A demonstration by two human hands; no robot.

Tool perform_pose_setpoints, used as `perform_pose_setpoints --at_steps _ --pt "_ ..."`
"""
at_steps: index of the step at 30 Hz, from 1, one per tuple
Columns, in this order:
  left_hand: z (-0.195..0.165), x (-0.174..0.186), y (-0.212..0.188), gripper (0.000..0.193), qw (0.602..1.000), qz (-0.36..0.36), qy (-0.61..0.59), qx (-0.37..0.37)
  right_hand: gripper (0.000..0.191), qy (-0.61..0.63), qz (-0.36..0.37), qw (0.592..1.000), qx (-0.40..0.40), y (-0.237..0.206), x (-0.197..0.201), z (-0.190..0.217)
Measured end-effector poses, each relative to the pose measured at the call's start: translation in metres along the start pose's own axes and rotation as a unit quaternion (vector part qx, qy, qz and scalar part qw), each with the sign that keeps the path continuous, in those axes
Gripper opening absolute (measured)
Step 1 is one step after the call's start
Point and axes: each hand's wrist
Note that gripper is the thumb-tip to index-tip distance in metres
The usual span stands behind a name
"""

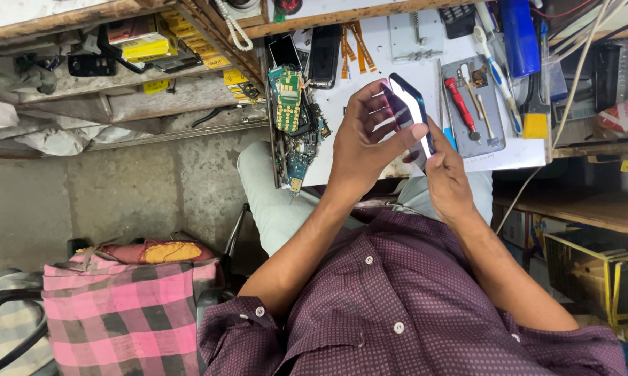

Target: The person sits at a repair bench and uses a red screwdriver to unscrew and pry open the back cover of a smartphone. They press the power button to test the phone, then open a small bottle and apply liquid from it around the phone's back housing.

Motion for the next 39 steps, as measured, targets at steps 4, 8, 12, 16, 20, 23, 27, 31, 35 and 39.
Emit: perform_pose_setpoints --at_steps 4,8,12,16,20,23,27,31,35,39 --pt "-0.006 0.000 -0.005 0.087 0.999 0.018 -0.044 -0.013 0.084 0.044 0.001 0.999 0.024 0.002 -0.003 0.006" --pt "-0.014 0.000 -0.014 0.090 0.997 0.034 -0.055 -0.043 0.090 0.091 -0.006 0.995 0.042 0.001 -0.004 0.013" --pt "-0.024 0.001 -0.020 0.094 0.995 0.052 -0.056 -0.067 0.090 0.119 -0.009 0.991 0.059 0.005 -0.004 0.022" --pt "-0.033 0.000 -0.026 0.092 0.994 0.057 -0.047 -0.079 0.094 0.138 -0.015 0.988 0.067 0.009 -0.008 0.034" --pt "-0.037 0.000 -0.031 0.092 0.993 0.063 -0.035 -0.090 0.102 0.159 -0.022 0.985 0.057 0.010 -0.011 0.046" --pt "-0.037 0.000 -0.031 0.093 0.993 0.069 -0.027 -0.093 0.104 0.157 -0.023 0.985 0.071 0.013 -0.012 0.049" --pt "-0.035 0.000 -0.032 0.093 0.993 0.068 -0.019 -0.098 0.103 0.153 -0.025 0.985 0.070 0.013 -0.014 0.050" --pt "-0.035 -0.002 -0.033 0.092 0.993 0.060 -0.023 -0.102 0.103 0.155 -0.028 0.985 0.074 0.013 -0.014 0.051" --pt "-0.034 -0.003 -0.035 0.093 0.994 0.049 0.006 -0.101 0.102 0.154 -0.029 0.984 0.079 0.010 -0.008 0.045" --pt "-0.030 0.000 -0.038 0.093 0.993 0.046 0.034 -0.101 0.097 0.165 -0.033 0.982 0.080 0.004 -0.002 0.033"
Point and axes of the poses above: each hand's wrist, its own y-axis towards the middle knuckle, its own x-axis out of the back of the hand, z = x × y, and after that the axes turned 7 degrees about y, right-handed
